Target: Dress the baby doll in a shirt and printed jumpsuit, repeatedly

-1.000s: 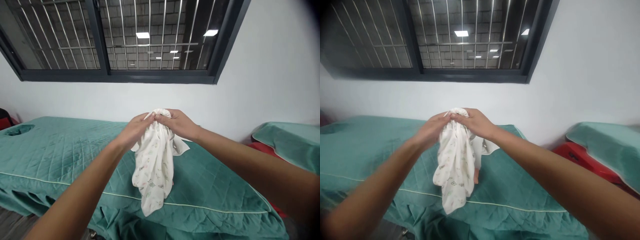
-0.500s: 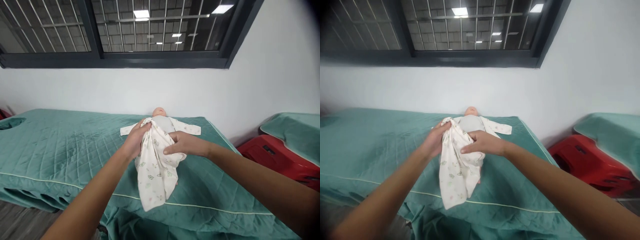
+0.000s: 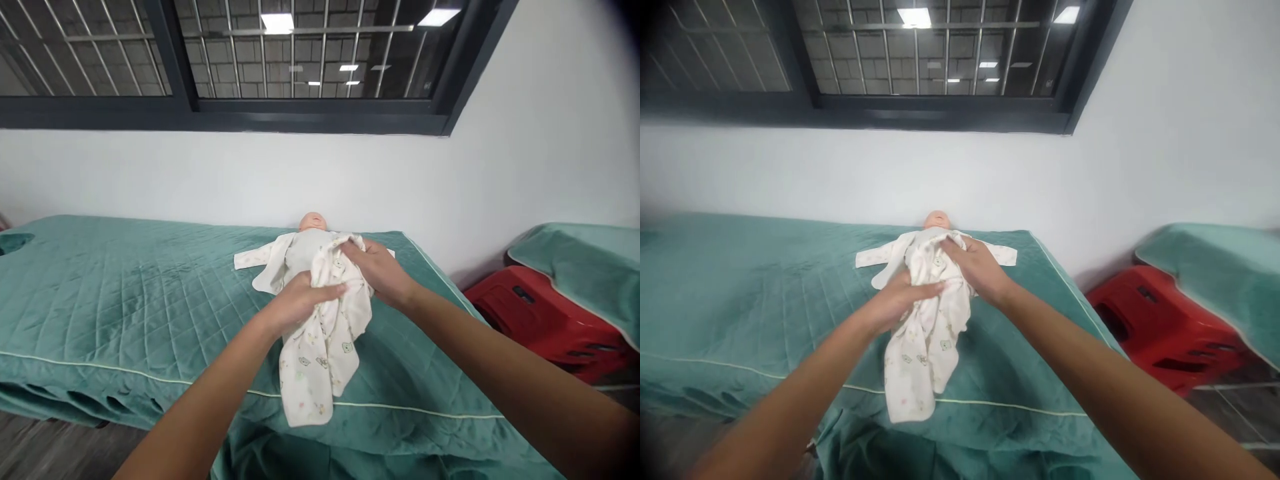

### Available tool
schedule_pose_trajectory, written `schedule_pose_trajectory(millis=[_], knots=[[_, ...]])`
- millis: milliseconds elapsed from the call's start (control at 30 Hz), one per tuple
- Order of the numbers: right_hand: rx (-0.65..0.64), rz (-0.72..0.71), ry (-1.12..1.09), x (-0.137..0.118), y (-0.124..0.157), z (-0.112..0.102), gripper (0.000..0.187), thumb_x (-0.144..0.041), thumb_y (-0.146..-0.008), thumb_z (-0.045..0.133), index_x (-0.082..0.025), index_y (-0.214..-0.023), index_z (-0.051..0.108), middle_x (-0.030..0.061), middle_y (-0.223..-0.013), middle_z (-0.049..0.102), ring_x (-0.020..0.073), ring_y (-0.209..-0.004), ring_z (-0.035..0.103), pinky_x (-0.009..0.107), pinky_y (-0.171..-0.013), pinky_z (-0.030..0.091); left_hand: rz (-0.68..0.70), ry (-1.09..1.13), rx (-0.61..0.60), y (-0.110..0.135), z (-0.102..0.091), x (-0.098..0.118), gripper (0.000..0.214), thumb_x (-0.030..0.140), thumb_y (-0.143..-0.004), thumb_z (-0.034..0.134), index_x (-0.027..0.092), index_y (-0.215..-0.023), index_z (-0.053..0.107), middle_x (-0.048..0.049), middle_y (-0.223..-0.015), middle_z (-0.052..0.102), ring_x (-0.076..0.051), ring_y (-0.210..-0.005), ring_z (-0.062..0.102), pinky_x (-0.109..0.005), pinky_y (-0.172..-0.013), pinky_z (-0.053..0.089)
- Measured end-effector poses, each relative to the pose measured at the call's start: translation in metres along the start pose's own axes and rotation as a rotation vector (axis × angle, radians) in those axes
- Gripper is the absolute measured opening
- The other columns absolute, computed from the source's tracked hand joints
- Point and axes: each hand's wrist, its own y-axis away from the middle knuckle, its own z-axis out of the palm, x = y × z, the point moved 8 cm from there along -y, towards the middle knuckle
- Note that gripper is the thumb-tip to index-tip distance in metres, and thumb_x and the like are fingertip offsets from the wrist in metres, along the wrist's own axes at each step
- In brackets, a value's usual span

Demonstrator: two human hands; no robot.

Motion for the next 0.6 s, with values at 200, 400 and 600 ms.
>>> schedule_pose_trajectory(millis=[200,400,600], knots=[[-0.413,0.216,0.137,0.032,0.036,0.035,0.040,-0.049,-0.071,0.077,-0.018,-0.097,0.073,0.0061,-0.096,0.075,0.0258,-0.091,0.069,0.036,-0.080,0.054,0.063,0.241,0.172,0.001,-0.025,0.003,0.046,0.042,-0.078,0.074,0.014,-0.113,0.068,-0.0125,-0.102,0.074,-0.029,-0.093,0.071,-0.038,-0.083,0.056],[-0.087,0.161,-0.176,0.034,0.023,0.027,0.044,-0.051,-0.078,0.072,-0.018,-0.107,0.070,0.0086,-0.100,0.075,0.0246,-0.090,0.070,0.038,-0.085,0.055,-0.002,0.325,0.114,-0.001,-0.017,-0.009,0.055,0.054,-0.083,0.065,0.015,-0.122,0.063,-0.0137,-0.111,0.072,-0.028,-0.103,0.069,-0.039,-0.094,0.053],[0.067,0.143,-0.401,0.019,0.020,0.013,0.043,-0.051,-0.084,0.066,-0.021,-0.115,0.066,0.0067,-0.107,0.074,0.0226,-0.096,0.069,0.032,-0.082,0.056,-0.173,0.064,-0.116,0.016,-0.004,-0.014,0.056,0.032,-0.072,0.081,0.013,-0.122,0.063,-0.0142,-0.112,0.072,-0.030,-0.102,0.069,-0.042,-0.094,0.052]])
